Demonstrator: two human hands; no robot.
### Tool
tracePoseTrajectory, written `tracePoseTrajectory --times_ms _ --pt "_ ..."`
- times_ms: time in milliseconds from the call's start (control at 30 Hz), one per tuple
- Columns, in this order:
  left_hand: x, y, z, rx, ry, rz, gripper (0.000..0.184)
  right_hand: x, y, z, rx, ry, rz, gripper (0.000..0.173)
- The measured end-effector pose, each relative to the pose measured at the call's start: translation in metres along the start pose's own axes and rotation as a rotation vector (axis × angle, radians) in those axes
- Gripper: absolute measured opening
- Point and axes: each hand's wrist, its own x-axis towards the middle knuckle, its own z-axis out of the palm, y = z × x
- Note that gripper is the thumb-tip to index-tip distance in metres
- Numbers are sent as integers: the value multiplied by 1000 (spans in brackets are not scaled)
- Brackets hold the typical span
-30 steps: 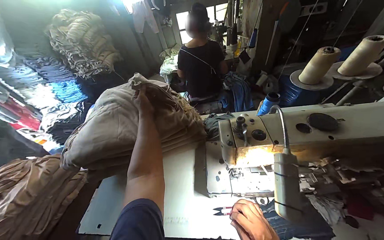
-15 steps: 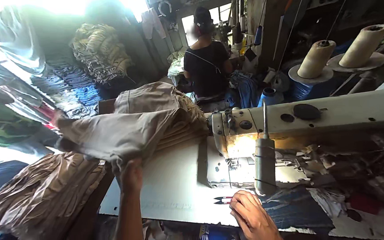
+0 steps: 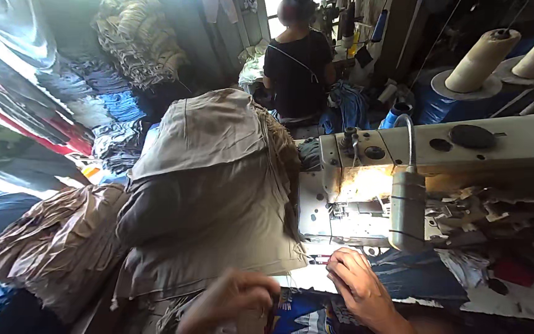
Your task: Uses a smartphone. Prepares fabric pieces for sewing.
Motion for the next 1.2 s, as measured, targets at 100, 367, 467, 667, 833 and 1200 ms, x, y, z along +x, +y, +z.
tracePoseTrajectory --times_ms 100,367,467,667,833,1200 --pt "45 36 -70 387 492 160 28 0 -1 -1 13 -5 4 19" --pt "235 46 -201 615 799 102 36 -1 1 1 8 -2 14 19" --pt "306 25 -237 590 863 -89 52 -3 2 2 10 -14 34 18" --pt "390 45 -249 854 975 -388 92 -7 7 2 27 -86 87 16" --pt "413 44 -262 878 1101 -422 52 -7 4 -1 37 -126 118 16" --pt "375 6 -306 -67 1601 44 36 0 2 -6 44 -132 100 19"
